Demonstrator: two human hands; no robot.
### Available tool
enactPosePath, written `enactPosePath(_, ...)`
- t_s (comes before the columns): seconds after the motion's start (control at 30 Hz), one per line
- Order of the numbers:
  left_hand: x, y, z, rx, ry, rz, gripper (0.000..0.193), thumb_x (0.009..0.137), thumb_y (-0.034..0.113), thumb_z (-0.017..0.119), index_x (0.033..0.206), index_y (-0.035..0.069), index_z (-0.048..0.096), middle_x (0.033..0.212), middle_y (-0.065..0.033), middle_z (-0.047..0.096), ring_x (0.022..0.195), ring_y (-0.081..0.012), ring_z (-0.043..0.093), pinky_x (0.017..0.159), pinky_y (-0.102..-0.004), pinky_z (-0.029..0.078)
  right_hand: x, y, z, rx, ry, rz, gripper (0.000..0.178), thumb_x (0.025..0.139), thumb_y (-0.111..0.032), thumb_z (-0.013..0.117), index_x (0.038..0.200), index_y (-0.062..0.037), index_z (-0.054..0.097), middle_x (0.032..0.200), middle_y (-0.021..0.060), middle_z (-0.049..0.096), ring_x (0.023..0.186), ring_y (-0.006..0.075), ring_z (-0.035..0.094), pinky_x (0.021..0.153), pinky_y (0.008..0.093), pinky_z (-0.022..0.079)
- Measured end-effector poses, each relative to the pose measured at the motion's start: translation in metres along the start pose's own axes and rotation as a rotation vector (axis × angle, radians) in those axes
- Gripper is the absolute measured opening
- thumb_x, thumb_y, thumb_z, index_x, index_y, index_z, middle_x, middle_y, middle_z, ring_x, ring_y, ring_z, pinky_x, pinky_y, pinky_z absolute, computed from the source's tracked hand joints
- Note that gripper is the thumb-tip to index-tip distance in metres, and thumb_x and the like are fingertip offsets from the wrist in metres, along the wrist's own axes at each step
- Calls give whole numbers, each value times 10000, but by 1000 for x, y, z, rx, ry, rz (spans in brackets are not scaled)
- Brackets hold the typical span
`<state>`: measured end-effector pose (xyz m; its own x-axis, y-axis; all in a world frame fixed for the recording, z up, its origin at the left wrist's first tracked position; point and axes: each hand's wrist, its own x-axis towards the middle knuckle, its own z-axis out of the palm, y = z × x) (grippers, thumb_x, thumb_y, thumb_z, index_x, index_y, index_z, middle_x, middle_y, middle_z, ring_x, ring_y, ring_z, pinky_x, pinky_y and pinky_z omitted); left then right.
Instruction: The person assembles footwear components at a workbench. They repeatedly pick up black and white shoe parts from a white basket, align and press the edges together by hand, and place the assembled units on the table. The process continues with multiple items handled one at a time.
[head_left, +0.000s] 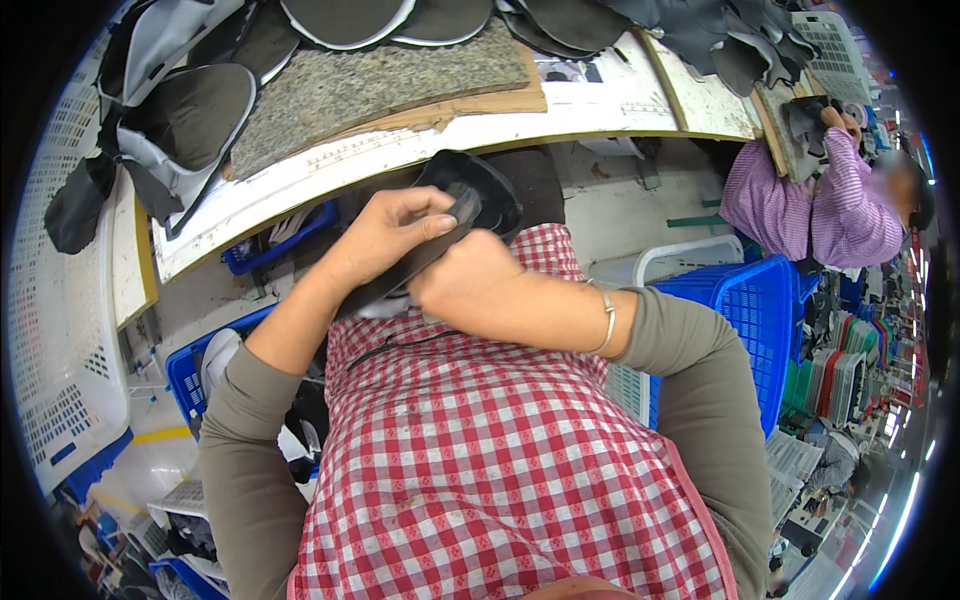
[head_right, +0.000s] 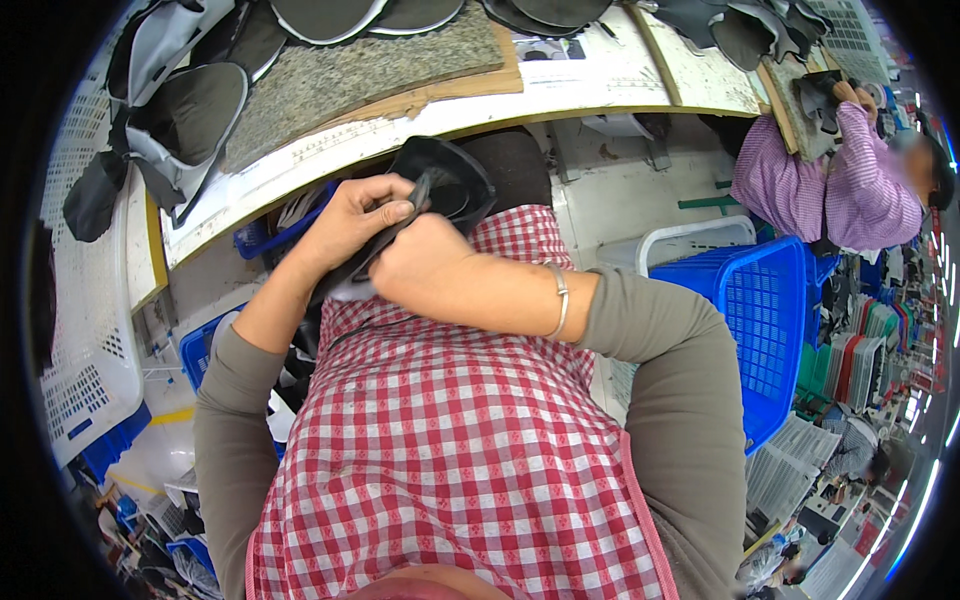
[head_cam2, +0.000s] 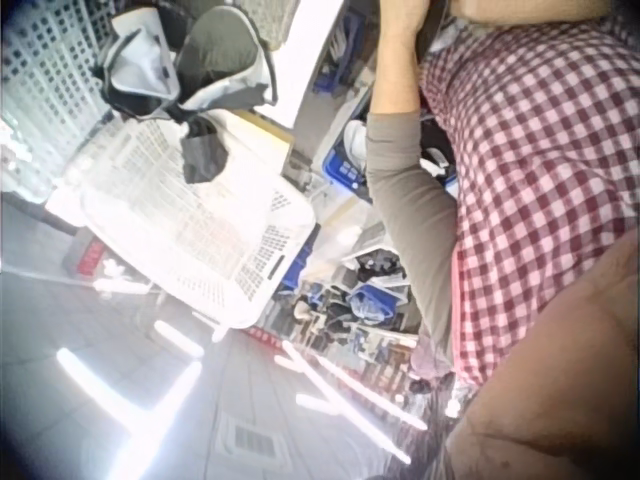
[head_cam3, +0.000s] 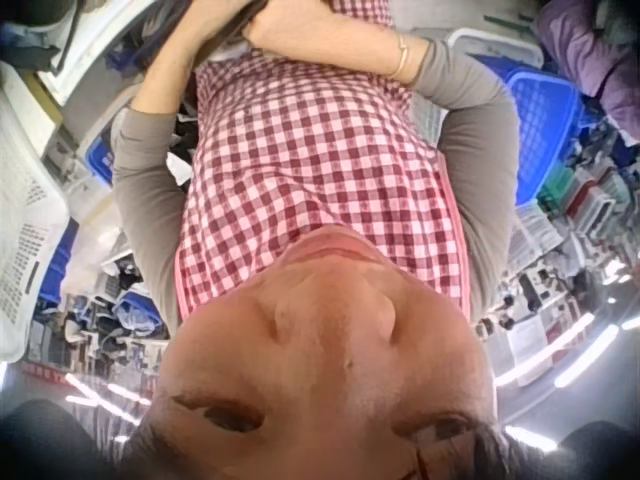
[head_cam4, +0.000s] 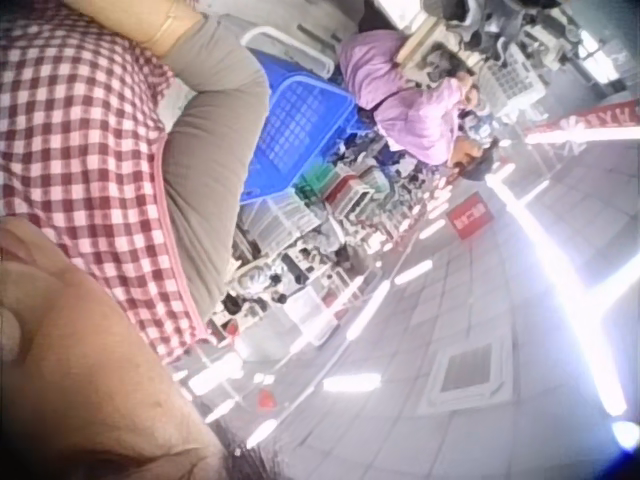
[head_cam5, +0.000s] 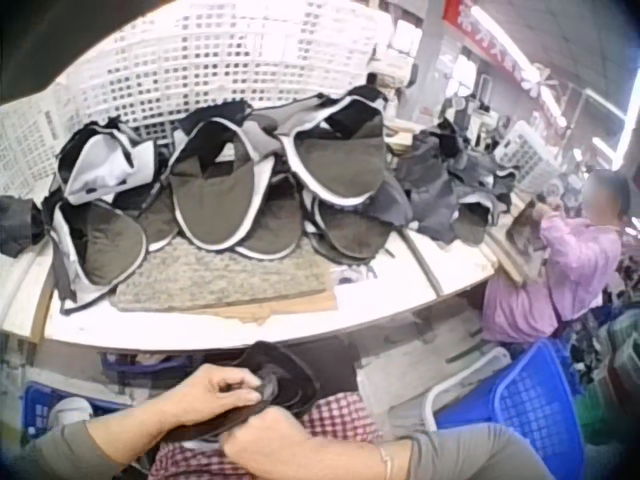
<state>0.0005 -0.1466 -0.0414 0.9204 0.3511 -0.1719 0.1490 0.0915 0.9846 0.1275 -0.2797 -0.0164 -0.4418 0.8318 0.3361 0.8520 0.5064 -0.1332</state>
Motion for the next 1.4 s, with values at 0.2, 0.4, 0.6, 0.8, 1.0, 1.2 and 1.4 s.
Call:
enactPosePath(0.2, 7, -35, 20, 885, 483, 136, 268, 887, 214, 703, 736, 33, 575, 742, -197, 659, 718, -445, 620, 630, -496, 492, -3, -18, 11, 91, -167, -142, 106, 672, -174, 676, 655, -91, 740, 653, 80, 699, 605, 219, 675, 521, 366, 528)
enactPosePath(0.4, 7, -2, -12, 217, 295, -84, 287, 937, 307, 720, 963, 24, 683, 774, -50, 635, 732, -175, 619, 664, -326, 468, 16, -7, 11, 46, -231, -186, 86, 679, -174, 694, 685, -113, 754, 652, 49, 703, 632, 216, 707, 543, 369, 541)
enactPosePath(0.6, -75, 18, 6, 144, 326, 180, 499, 802, 183, 827, 1225, 17, 621, 1064, -77, 639, 1012, -168, 623, 920, -286, 479, 25, 1, 21, 55, -375, -87, 81, 745, -204, 715, 742, -156, 780, 790, 49, 764, 774, 234, 742, 623, 392, 557)
enactPosePath(0.8, -94, -28, 47, 146, 583, -172, 380, 959, 278, 729, 1172, -29, 665, 987, -169, 746, 898, -214, 708, 816, -372, 557, 42, 46, 12, 129, -557, -140, 218, 713, -323, 807, 784, -120, 768, 795, 109, 749, 784, 319, 732, 682, 456, 566)
enactPosePath(1.0, -80, -21, 57, 252, 737, 215, 248, 992, 162, 673, 1138, -36, 699, 1002, -187, 733, 875, -309, 730, 770, -365, 553, 38, 46, -51, 154, -507, 76, 233, 817, -333, 789, 837, -103, 757, 732, 158, 711, 724, 363, 715, 640, 476, 540)
enactPosePath(1.2, -49, -29, 47, 337, 672, 281, 243, 940, 157, 728, 1102, -23, 706, 987, -190, 729, 901, -322, 727, 785, -384, 556, 26, 63, -41, 60, -551, 216, 252, 849, -359, 763, 851, -107, 762, 762, 144, 725, 782, 358, 726, 673, 479, 553)
enactPosePath(1.4, -55, -55, 70, 505, 588, 373, 315, 883, 60, 688, 1191, -4, 687, 1092, -190, 743, 985, -356, 729, 851, -383, 581, 8, 149, 16, 910, -1045, 348, 409, 888, -344, 806, 1123, -13, 752, 896, 80, 753, 808, 140, 652, 764, 332, 535)
